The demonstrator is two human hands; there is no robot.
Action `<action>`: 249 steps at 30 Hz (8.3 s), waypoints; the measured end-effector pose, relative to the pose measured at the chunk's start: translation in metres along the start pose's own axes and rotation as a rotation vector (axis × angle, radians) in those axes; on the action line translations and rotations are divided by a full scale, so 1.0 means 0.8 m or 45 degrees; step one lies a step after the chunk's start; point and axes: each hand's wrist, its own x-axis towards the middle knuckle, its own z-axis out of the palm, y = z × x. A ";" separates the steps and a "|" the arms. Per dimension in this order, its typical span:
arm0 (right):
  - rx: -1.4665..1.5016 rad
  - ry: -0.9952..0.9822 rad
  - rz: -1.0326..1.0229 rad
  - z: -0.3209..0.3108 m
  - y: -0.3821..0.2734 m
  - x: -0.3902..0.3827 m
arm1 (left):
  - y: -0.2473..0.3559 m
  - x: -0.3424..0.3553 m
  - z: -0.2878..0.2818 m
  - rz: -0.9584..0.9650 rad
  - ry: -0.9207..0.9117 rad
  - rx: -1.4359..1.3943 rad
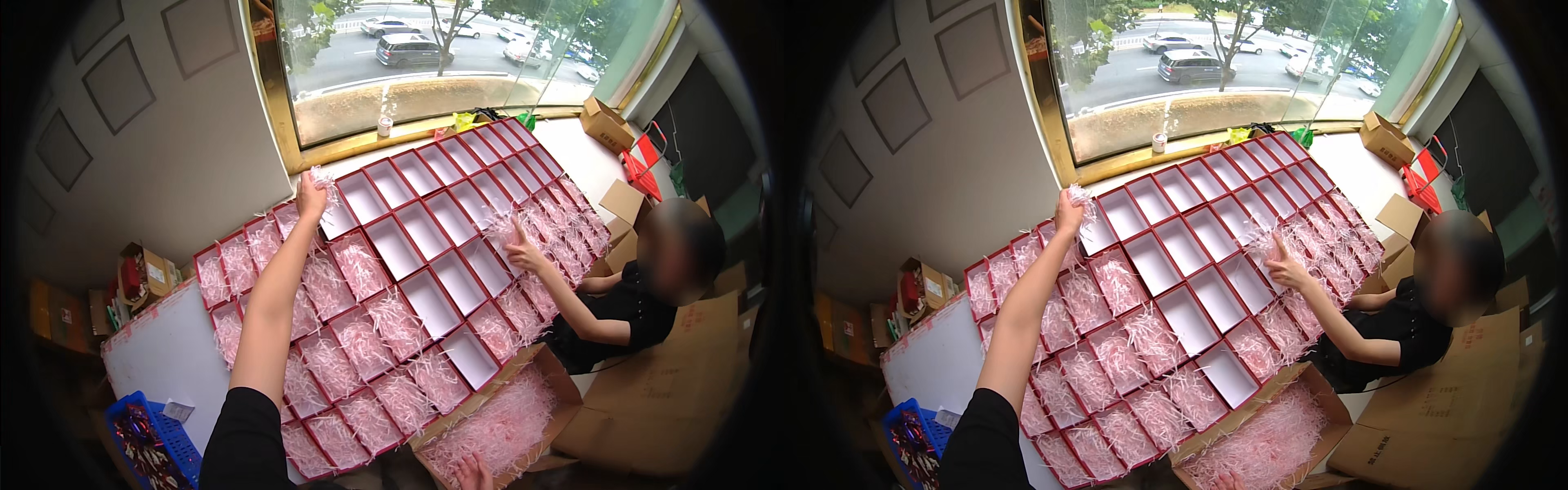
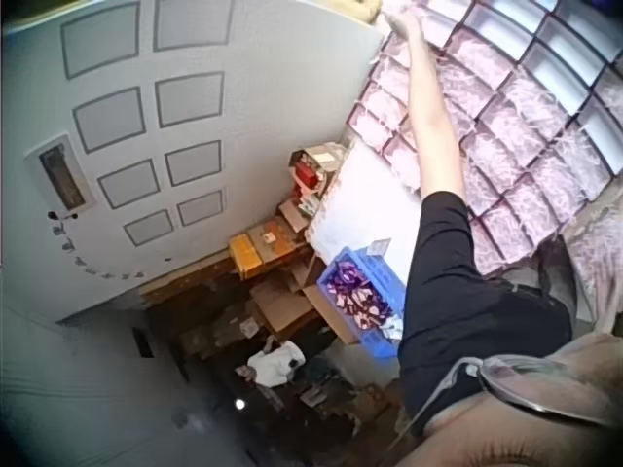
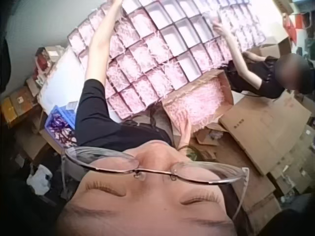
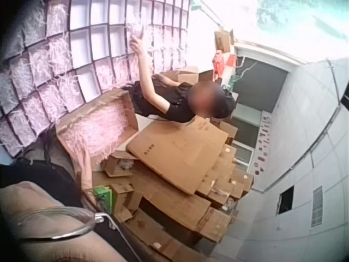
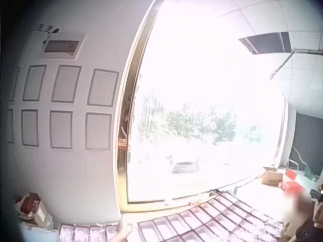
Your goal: The person fills red compartmentalized boxes with pink shredded paper by hand. They repeatedly grab handfuls of paper from a large cardboard box and place them into the empty compartments on the table.
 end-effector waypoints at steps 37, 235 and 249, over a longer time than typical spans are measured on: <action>-0.358 0.534 0.074 -0.189 0.083 -0.018 | -0.046 -0.003 -0.046 0.680 -1.104 0.682; -0.283 0.188 -0.485 -0.128 -0.011 -0.076 | 0.158 -0.555 0.026 1.612 -1.003 0.362; -0.410 0.197 -0.466 -0.133 -0.004 -0.072 | 0.176 -0.503 -0.040 1.108 -1.337 0.432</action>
